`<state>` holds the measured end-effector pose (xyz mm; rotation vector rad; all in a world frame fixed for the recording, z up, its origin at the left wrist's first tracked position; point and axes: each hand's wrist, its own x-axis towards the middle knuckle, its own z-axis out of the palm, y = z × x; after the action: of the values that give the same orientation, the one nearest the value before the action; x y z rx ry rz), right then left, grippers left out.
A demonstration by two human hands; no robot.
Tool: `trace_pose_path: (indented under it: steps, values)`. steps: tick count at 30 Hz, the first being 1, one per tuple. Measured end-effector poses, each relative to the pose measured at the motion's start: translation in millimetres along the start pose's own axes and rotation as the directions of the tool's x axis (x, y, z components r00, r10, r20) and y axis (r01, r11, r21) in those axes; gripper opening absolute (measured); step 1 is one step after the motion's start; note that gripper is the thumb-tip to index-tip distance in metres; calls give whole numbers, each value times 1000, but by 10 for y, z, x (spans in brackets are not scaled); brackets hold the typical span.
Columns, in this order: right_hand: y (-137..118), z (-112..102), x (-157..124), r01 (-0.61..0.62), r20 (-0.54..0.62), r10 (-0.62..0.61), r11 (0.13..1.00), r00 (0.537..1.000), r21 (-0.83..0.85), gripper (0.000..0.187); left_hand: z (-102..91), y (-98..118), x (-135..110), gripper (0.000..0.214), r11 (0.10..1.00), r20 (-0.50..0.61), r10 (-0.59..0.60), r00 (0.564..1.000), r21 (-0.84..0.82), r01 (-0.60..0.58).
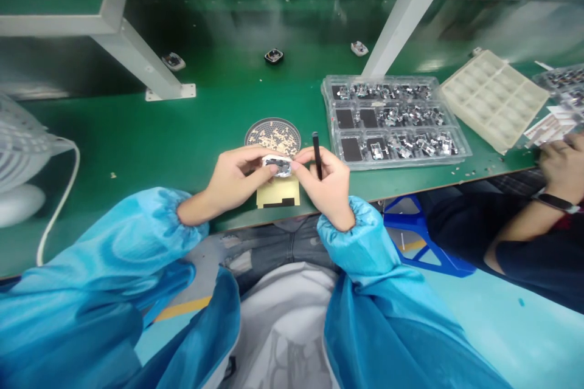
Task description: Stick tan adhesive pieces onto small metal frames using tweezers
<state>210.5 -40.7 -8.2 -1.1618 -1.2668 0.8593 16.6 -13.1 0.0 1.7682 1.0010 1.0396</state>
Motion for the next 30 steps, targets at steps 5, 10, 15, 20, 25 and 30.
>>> trace_pose_path:
  steps: [5,10,15,20,25,30]
  values:
    - [21,-19,-22,114,-55,-112,993,992,31,13,-33,22,-7,22,954,30,212,977,213,-213]
    - [38,-15,-72,230,46,-226,953,973,-198,10,-52,17,-16,22,909,71,305,950,274,-313]
    - [85,-8,-86,363,64,-360,887,931,-285,12,-56,11,-19,21,910,81,293,953,283,-304]
    - [133,-3,-84,425,108,-412,856,905,-295,11,-47,-12,-23,22,910,68,265,962,313,-272]
    - [154,-16,-77,428,181,-389,843,903,-325,10,-41,-10,-28,23,917,62,247,967,308,-254]
    - [135,-9,-7,400,250,-340,882,906,-250,10,-82,-5,32,23,940,-23,177,984,301,-162]
